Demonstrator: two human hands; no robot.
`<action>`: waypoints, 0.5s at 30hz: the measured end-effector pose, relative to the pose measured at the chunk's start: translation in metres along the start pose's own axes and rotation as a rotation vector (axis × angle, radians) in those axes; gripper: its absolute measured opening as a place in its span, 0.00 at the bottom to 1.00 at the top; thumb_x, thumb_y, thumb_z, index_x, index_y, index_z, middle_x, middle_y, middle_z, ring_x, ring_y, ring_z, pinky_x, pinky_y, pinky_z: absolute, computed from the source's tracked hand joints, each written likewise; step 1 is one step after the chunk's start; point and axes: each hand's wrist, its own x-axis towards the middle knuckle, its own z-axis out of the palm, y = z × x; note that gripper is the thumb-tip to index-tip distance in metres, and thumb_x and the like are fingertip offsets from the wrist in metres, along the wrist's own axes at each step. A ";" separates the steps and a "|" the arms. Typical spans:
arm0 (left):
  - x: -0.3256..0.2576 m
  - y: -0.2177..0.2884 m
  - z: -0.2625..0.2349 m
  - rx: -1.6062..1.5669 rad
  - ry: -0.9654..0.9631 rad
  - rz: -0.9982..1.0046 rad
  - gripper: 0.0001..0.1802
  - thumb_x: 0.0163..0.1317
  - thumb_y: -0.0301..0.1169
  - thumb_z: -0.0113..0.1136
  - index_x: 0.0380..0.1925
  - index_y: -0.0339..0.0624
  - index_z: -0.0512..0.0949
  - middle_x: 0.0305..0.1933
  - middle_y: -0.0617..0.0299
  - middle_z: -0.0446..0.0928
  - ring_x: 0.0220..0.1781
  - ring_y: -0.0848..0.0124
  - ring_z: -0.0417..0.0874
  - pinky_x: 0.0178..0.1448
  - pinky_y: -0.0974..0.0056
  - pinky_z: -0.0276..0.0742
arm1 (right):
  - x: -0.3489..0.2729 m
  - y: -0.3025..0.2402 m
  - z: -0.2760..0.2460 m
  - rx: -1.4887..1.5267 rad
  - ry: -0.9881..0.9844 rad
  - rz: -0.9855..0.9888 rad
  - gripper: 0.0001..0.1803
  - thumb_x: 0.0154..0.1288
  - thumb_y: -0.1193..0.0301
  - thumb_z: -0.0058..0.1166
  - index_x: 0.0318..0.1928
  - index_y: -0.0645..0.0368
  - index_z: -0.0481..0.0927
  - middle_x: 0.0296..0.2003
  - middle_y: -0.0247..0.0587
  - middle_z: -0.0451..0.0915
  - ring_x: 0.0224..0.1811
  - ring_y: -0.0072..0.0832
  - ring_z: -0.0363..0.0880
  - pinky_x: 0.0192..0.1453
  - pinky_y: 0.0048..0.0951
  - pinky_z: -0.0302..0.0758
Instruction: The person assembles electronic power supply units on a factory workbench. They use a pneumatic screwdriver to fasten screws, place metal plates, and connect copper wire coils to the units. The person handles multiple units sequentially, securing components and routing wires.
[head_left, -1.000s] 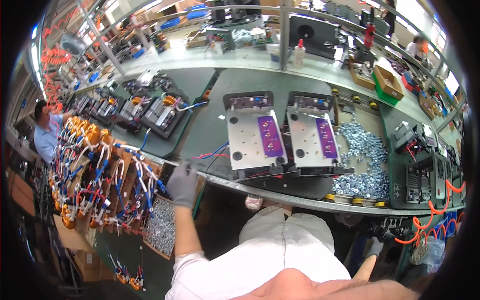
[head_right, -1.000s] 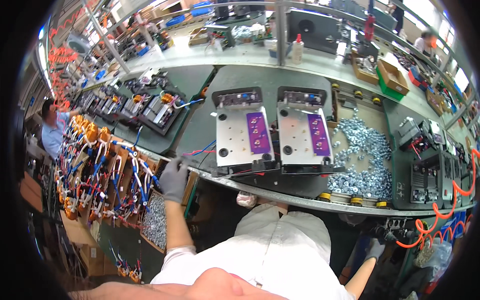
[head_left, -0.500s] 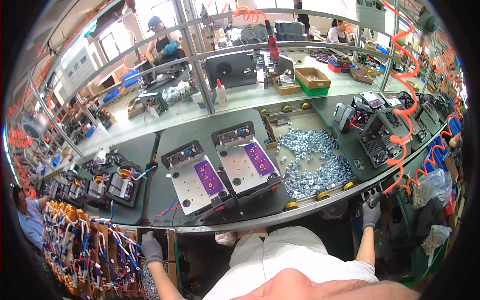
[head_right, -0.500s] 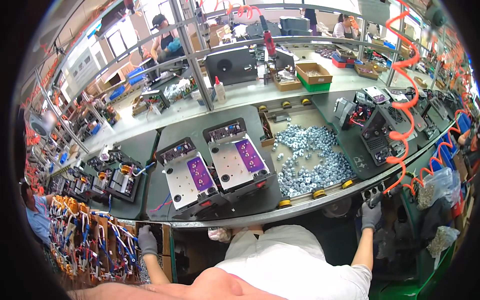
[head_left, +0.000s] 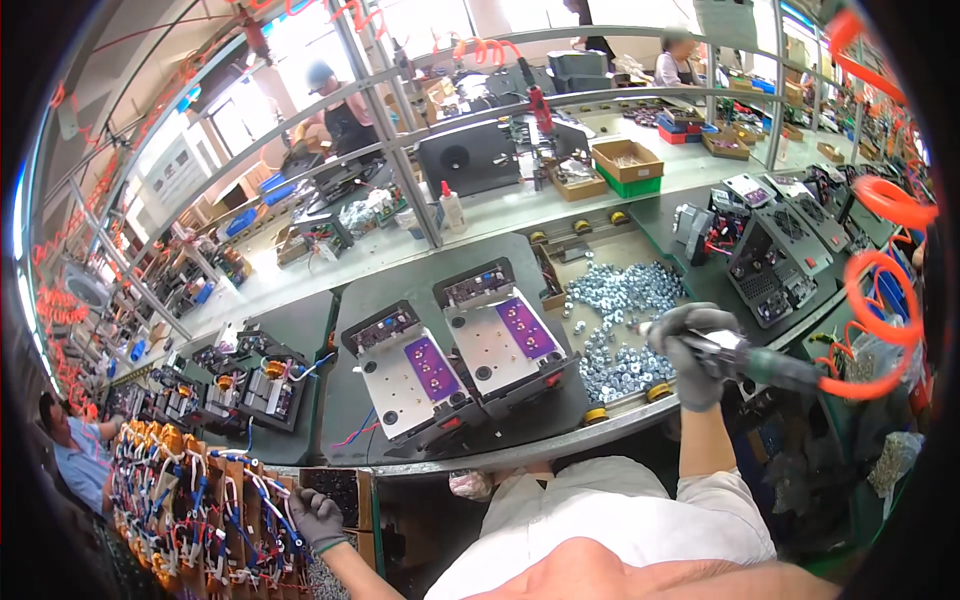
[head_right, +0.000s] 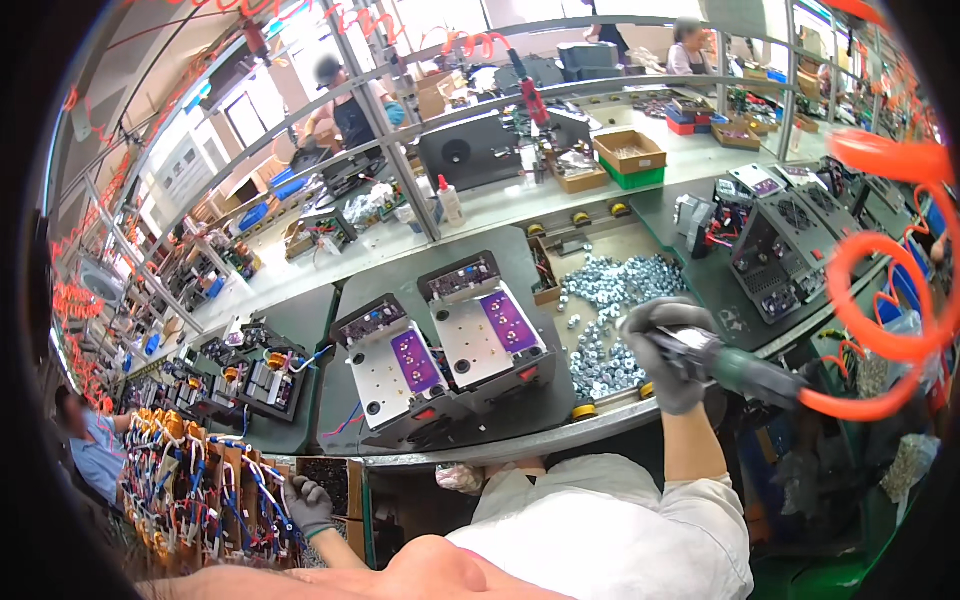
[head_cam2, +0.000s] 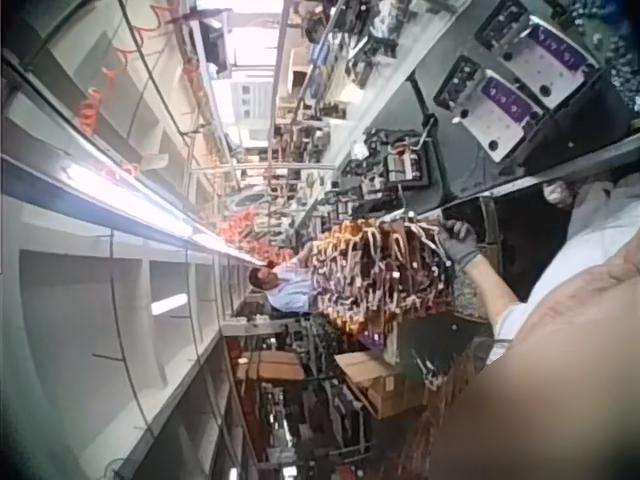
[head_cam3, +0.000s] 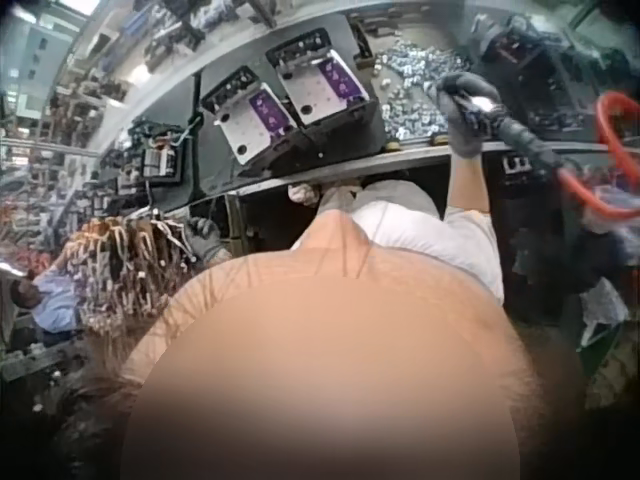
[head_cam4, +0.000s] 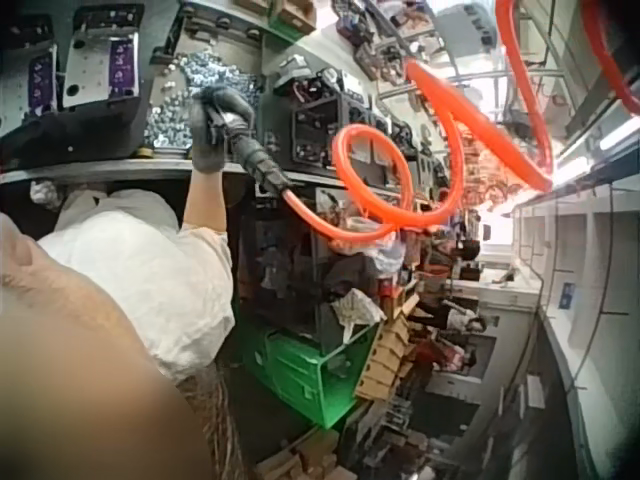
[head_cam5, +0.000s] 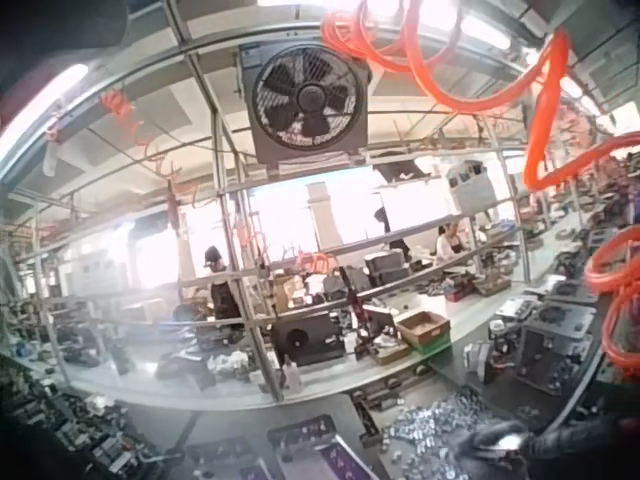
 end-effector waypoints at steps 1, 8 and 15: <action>-0.003 0.000 -0.004 -0.041 -0.102 -0.021 0.17 0.73 0.43 0.50 0.42 0.42 0.82 0.30 0.66 0.77 0.18 0.79 0.62 0.18 0.72 0.60 | -0.006 0.017 0.012 0.072 0.070 0.089 0.26 0.47 0.91 0.59 0.46 0.57 0.69 0.36 0.46 0.78 0.37 0.30 0.81 0.42 0.33 0.83; -0.036 -0.075 0.135 -0.181 -0.436 -0.217 0.25 0.77 0.46 0.39 0.54 0.34 0.74 0.41 0.56 0.81 0.18 0.76 0.61 0.20 0.70 0.60 | 0.025 -0.001 0.077 0.402 0.033 -0.059 0.30 0.51 0.81 0.54 0.59 0.58 0.72 0.38 0.44 0.75 0.32 0.29 0.73 0.38 0.33 0.72; -0.065 -0.230 0.212 0.061 -0.383 -0.840 0.19 0.74 0.49 0.49 0.43 0.46 0.80 0.30 0.69 0.77 0.16 0.80 0.62 0.17 0.75 0.57 | 0.020 -0.028 0.116 0.843 -0.136 0.061 0.30 0.51 0.83 0.51 0.58 0.58 0.69 0.37 0.45 0.74 0.26 0.28 0.75 0.34 0.39 0.76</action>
